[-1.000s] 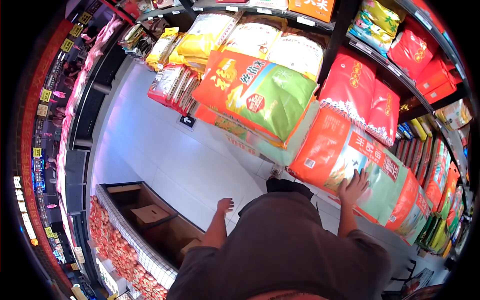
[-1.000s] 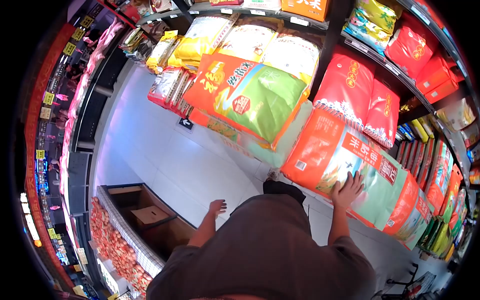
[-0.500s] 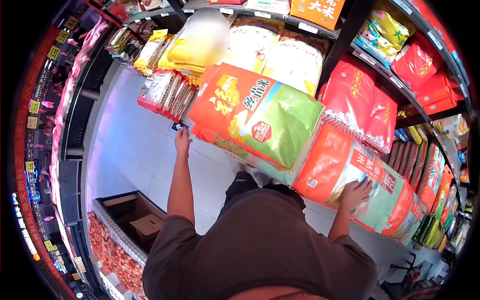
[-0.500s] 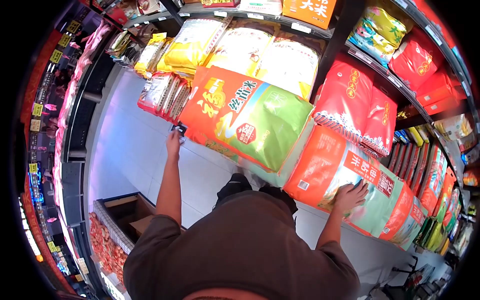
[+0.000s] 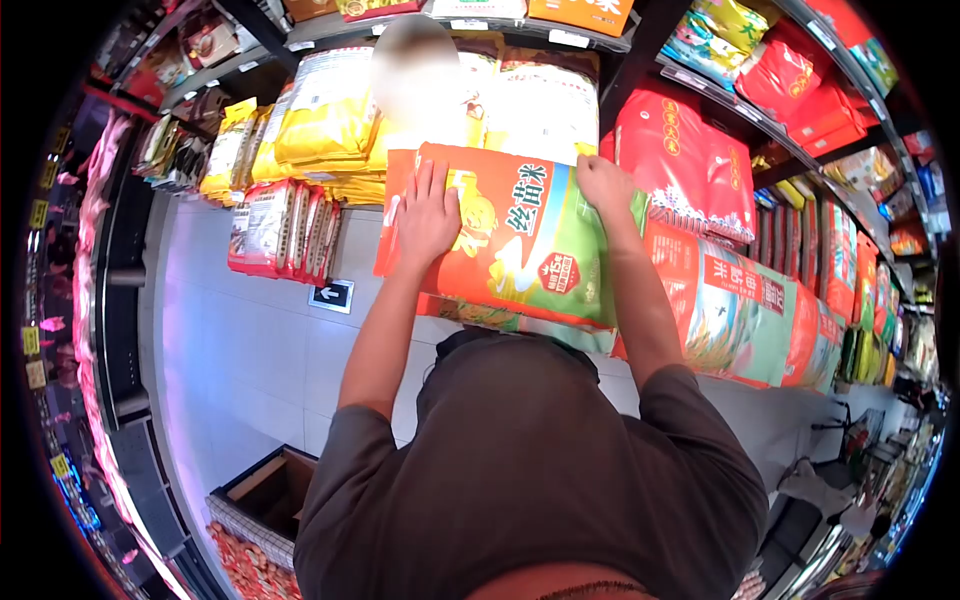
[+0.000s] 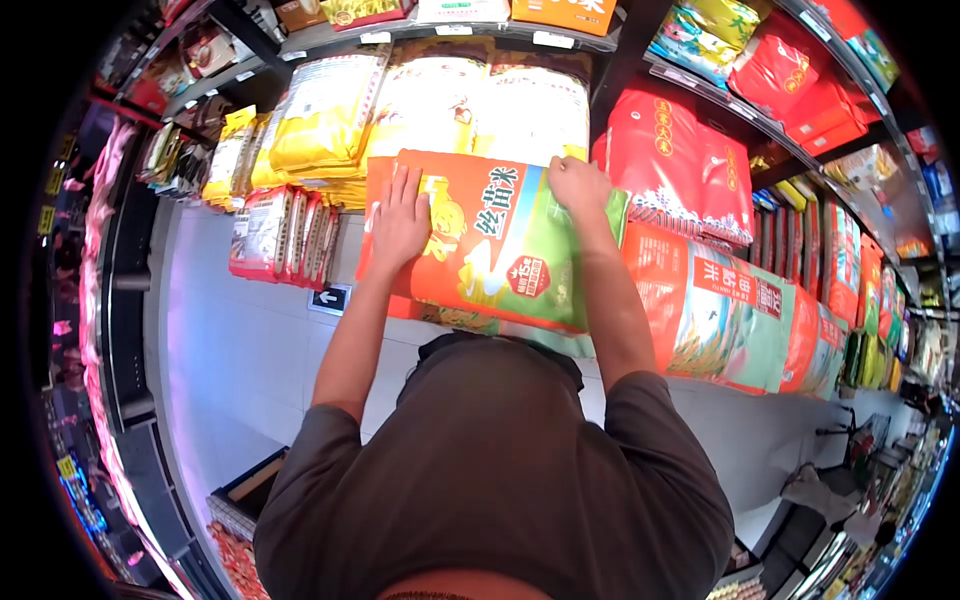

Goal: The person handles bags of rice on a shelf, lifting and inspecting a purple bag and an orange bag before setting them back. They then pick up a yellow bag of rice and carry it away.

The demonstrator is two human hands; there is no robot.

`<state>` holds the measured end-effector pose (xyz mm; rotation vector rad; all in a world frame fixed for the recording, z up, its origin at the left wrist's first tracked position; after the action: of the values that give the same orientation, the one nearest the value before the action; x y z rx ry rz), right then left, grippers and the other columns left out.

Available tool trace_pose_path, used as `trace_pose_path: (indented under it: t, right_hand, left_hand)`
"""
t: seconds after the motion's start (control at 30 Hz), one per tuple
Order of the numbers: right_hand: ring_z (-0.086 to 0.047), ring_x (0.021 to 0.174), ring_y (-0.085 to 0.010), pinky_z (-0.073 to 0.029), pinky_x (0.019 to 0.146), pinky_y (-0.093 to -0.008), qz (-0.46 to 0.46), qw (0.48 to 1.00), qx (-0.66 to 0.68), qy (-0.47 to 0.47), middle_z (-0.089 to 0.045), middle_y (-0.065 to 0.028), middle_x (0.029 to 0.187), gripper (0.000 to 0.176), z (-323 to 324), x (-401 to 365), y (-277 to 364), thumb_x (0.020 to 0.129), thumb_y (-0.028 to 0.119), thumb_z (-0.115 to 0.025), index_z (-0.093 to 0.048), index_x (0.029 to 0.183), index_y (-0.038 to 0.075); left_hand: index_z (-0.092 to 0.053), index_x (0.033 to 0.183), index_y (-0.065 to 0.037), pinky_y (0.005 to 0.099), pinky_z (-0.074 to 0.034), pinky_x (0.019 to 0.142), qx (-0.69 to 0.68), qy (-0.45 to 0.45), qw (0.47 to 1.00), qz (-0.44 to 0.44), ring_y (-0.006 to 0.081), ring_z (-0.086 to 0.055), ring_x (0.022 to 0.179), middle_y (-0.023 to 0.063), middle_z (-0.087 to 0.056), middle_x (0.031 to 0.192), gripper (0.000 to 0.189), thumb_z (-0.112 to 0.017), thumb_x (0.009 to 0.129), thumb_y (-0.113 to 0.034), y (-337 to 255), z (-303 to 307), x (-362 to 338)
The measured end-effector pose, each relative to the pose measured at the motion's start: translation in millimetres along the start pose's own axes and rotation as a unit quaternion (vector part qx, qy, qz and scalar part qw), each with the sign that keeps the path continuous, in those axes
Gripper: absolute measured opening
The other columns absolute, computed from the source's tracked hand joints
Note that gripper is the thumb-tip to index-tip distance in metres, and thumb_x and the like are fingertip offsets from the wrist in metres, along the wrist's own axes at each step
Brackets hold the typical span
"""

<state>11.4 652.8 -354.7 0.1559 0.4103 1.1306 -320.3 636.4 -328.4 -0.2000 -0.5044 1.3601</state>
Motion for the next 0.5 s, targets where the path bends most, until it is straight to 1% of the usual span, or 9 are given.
trace_pose_path:
  t: [0.03, 0.1, 0.13, 0.17, 0.23, 0.37, 0.43, 0.47, 0.5]
  right_hand:
    - [-0.056, 0.124, -0.0362, -0.038, 0.107, -0.0477, -0.008, 1.0, -0.006, 0.001, -0.064, -0.0179, 0.127, 0.05, -0.4, -3.8, 7.3, 0.095, 0.046, -0.039, -0.07, 0.12, 0.016]
    - [-0.058, 0.121, -0.0367, -0.037, 0.107, -0.0498, 0.022, 0.999, -0.002, -0.029, -0.069, -0.0188, 0.118, 0.054, 2.5, -8.9, 23.3, 0.095, 0.047, -0.036, -0.074, 0.112, 0.014]
    - [-0.06, 0.118, -0.0358, -0.037, 0.106, -0.0511, 0.016, 0.999, -0.024, -0.019, -0.068, -0.0211, 0.118, 0.055, -2.1, -5.4, 18.6, 0.095, 0.047, -0.037, -0.073, 0.113, 0.011]
    - [-0.06, 0.118, -0.0358, -0.037, 0.106, -0.0511, 0.006, 0.999, -0.025, -0.02, -0.068, -0.0211, 0.118, 0.055, -6.0, -3.6, 13.4, 0.095, 0.047, -0.037, -0.073, 0.113, 0.011]
    - [-0.065, 0.107, -0.0375, -0.041, 0.103, -0.0501, 0.018, 0.995, -0.055, -0.078, -0.07, -0.021, 0.11, 0.055, 1.5, -8.2, 11.2, 0.094, 0.051, -0.037, -0.074, 0.109, 0.013]
    - [-0.065, 0.106, -0.0381, -0.038, 0.105, -0.0513, -0.005, 0.996, -0.058, -0.074, -0.07, -0.0206, 0.11, 0.056, 3.9, -19.4, 4.4, 0.095, 0.052, -0.037, -0.073, 0.107, 0.011]
    - [-0.067, 0.101, -0.0361, -0.039, 0.103, -0.0492, -0.021, 0.994, -0.048, -0.098, -0.071, -0.0229, 0.1, 0.055, 13.4, -40.8, 6.3, 0.094, 0.047, -0.039, -0.074, 0.105, 0.006]
    - [-0.067, 0.101, -0.0361, -0.039, 0.103, -0.0492, -0.023, 0.994, -0.049, -0.099, -0.071, -0.0229, 0.1, 0.055, 12.4, -48.7, 6.4, 0.094, 0.047, -0.039, -0.074, 0.105, 0.006]
    - [-0.067, 0.099, -0.0365, -0.04, 0.102, -0.049, -0.03, 0.992, -0.047, -0.113, -0.071, -0.023, 0.097, 0.054, 14.2, -57.4, 3.4, 0.093, 0.047, -0.04, -0.074, 0.102, 0.006]
  left_hand:
    - [-0.047, 0.144, -0.014, 0.0579, -0.027, 0.114, -0.008, 0.03, 1.0, -0.005, 0.0395, -0.03, 0.144, 0.011, -0.038, 0.155, 0.05, -0.038, 0.1, -0.037, -0.3, -5.1, 6.5]
    - [-0.047, 0.144, -0.016, 0.0592, -0.026, 0.113, -0.03, 0.045, 0.998, -0.023, 0.0406, -0.028, 0.145, 0.0104, -0.038, 0.155, 0.05, -0.038, 0.1, -0.038, 1.2, -13.4, 24.2]
    - [-0.048, 0.144, -0.018, 0.0604, -0.026, 0.113, -0.044, 0.053, 0.997, -0.04, 0.0417, -0.026, 0.145, 0.0099, -0.038, 0.155, 0.05, -0.038, 0.1, -0.04, 0.5, -18.4, 33.0]
    - [-0.048, 0.144, -0.018, 0.0604, -0.026, 0.113, -0.048, 0.059, 0.996, -0.046, 0.0417, -0.026, 0.145, 0.0099, -0.038, 0.155, 0.05, -0.038, 0.1, -0.04, 1.3, -22.8, 41.8]
    - [-0.05, 0.143, -0.02, 0.0603, -0.025, 0.114, -0.029, 0.093, 0.994, -0.04, 0.0409, -0.023, 0.147, 0.0083, -0.04, 0.154, 0.051, -0.039, 0.1, -0.044, 2.1, -37.0, 57.2]
    - [-0.055, 0.139, -0.019, 0.0603, -0.026, 0.113, -0.033, 0.112, 0.991, -0.069, 0.0376, -0.023, 0.147, 0.0057, -0.043, 0.153, 0.051, -0.04, 0.098, -0.047, -1.1, -48.8, 75.8]
    - [-0.059, 0.135, -0.018, 0.0564, -0.027, 0.114, -0.062, 0.119, 0.987, -0.089, 0.0339, -0.027, 0.146, 0.004, -0.048, 0.148, 0.051, -0.042, 0.098, -0.047, -2.5, -52.3, 82.7]
    - [-0.059, 0.135, -0.018, 0.0564, -0.027, 0.114, -0.063, 0.12, 0.987, -0.091, 0.0339, -0.027, 0.146, 0.004, -0.048, 0.148, 0.051, -0.042, 0.098, -0.047, -1.7, -54.0, 88.1]
    - [-0.063, 0.13, -0.017, 0.0528, -0.028, 0.114, -0.071, 0.131, 0.985, -0.091, 0.0325, -0.031, 0.144, 0.004, -0.052, 0.144, 0.049, -0.042, 0.097, -0.046, -3.1, -56.7, 92.1]
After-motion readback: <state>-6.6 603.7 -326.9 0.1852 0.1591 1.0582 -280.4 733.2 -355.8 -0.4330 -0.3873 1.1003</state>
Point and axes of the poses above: each hand's wrist, its own x-axis towards the middle knuckle, its own z-axis out of the back of the hand, y = z × x, the point moved 10 cm from there along x, towards the middle knuckle
